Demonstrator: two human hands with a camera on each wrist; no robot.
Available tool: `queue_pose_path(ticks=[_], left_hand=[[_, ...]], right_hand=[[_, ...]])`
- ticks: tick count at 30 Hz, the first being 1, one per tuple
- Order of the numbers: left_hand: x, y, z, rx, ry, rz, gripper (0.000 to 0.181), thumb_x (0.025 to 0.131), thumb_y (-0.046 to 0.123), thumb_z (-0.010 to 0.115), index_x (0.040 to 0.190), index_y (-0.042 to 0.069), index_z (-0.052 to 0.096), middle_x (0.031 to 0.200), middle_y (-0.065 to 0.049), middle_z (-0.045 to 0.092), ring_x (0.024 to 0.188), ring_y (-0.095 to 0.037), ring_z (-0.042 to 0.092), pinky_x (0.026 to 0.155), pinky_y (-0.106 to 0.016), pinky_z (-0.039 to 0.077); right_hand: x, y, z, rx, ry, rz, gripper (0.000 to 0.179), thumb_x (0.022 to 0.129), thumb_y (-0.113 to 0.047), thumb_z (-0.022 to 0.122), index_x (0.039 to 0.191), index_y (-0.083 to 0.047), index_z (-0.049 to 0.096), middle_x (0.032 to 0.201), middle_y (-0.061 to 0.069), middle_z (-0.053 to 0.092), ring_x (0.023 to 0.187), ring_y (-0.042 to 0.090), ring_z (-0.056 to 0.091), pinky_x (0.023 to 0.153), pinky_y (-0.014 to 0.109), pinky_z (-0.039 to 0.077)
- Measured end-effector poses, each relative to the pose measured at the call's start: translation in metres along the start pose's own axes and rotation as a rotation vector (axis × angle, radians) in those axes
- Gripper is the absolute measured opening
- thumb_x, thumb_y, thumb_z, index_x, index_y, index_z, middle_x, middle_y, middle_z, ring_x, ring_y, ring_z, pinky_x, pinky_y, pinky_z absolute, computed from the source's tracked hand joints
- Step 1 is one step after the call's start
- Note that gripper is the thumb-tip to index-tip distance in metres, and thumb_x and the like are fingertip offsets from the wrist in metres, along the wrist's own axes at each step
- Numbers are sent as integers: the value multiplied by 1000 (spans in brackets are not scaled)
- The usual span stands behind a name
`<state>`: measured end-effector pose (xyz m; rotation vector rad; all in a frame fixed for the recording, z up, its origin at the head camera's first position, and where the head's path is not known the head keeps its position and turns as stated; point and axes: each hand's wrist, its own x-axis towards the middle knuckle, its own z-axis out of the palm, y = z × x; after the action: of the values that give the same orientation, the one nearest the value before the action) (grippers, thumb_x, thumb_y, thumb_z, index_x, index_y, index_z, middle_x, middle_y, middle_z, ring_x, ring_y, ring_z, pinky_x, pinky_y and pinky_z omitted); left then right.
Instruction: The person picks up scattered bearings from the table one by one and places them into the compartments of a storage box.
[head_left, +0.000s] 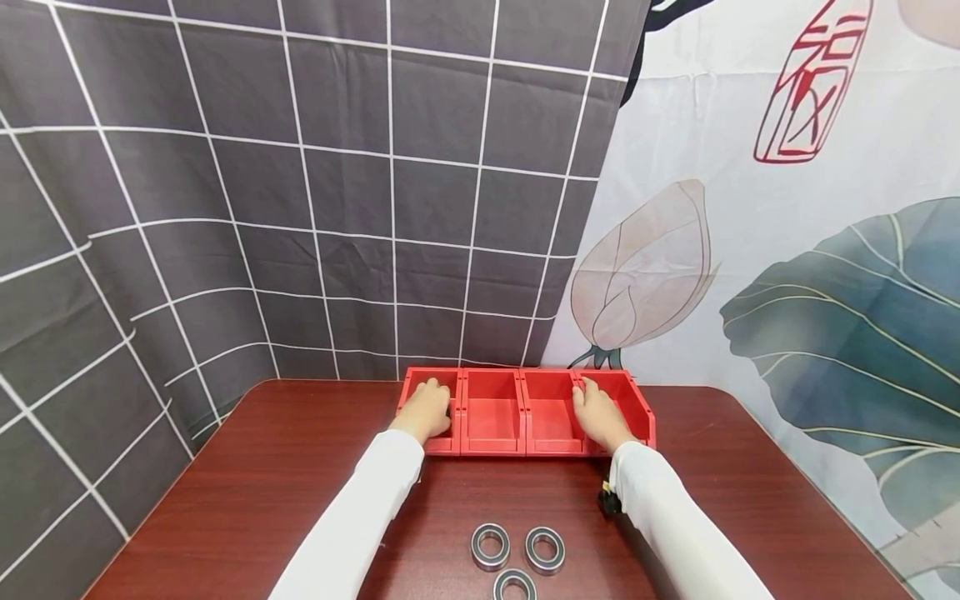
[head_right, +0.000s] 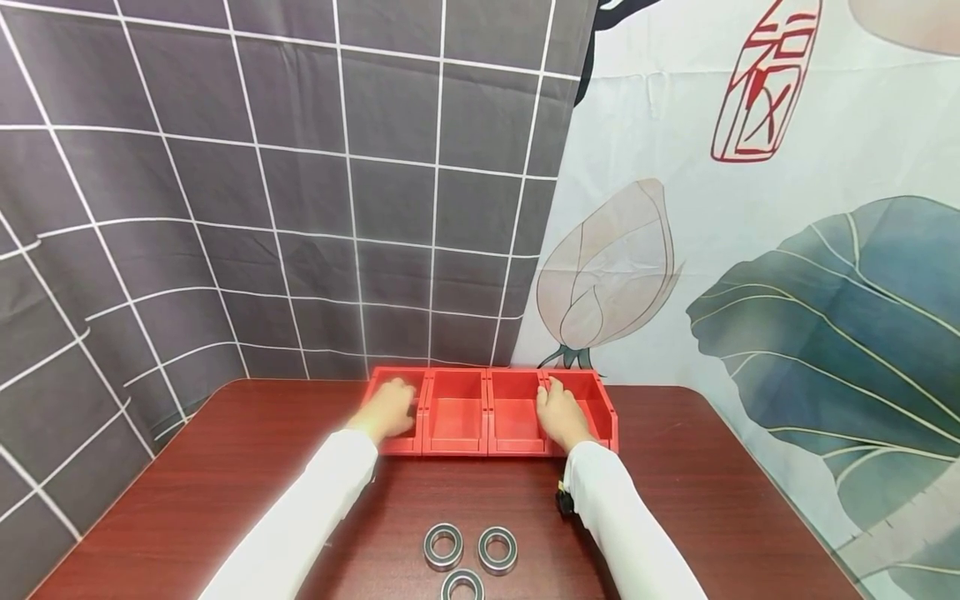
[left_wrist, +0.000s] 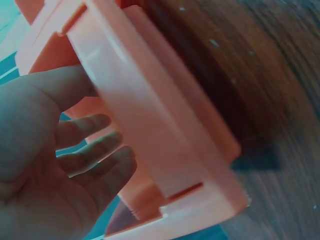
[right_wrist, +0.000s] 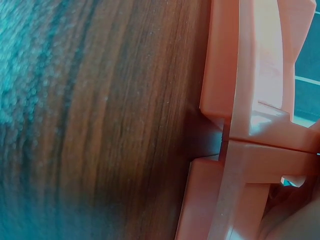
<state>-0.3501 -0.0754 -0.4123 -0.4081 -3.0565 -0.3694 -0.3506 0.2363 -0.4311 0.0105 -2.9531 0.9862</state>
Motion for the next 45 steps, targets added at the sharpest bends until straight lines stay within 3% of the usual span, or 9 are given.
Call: queue_pose_path(ticks=[7, 18, 34, 42, 45], left_hand=[[-1, 2, -4, 14, 52, 24, 48, 81, 17, 76, 124, 0, 61, 109, -15, 57, 100, -29, 53, 95, -43, 48], [-15, -3, -9, 8, 136, 72, 46, 81, 15, 75, 121, -3, 62, 112, -18, 58, 102, -32, 56, 93, -44, 50], [-34, -6, -11, -43, 157, 75, 54, 78, 14, 78, 126, -1, 60, 118, -16, 57, 109, -30, 55, 94, -44, 50], [-39, -7, -17, -60, 181, 122, 55, 77, 16, 79, 127, 2, 61, 120, -13, 58, 110, -28, 56, 93, -42, 51], [-43, -9, -20, -87, 181, 181, 54, 78, 17, 78, 128, 3, 60, 121, -12, 57, 111, -27, 55, 95, -42, 49]], right_hand=[[1, -1, -1, -5, 0, 2, 61, 104, -36, 33, 150, 2, 19, 146, 28, 36, 129, 43, 41, 102, 60, 35], [3, -3, -2, -21, 6, 0, 61, 104, -35, 33, 150, 2, 20, 145, 28, 37, 130, 43, 41, 103, 60, 34], [-2, -3, -1, 2, -5, 5, 61, 104, -35, 33, 150, 3, 19, 146, 28, 37, 129, 43, 42, 101, 60, 36], [-1, -2, 0, 2, 10, -1, 61, 104, -35, 33, 150, 3, 20, 145, 27, 37, 128, 43, 43, 102, 59, 35], [-1, -2, 0, 4, 5, 3, 61, 104, -35, 33, 150, 3, 20, 145, 28, 37, 127, 43, 43, 102, 59, 36]])
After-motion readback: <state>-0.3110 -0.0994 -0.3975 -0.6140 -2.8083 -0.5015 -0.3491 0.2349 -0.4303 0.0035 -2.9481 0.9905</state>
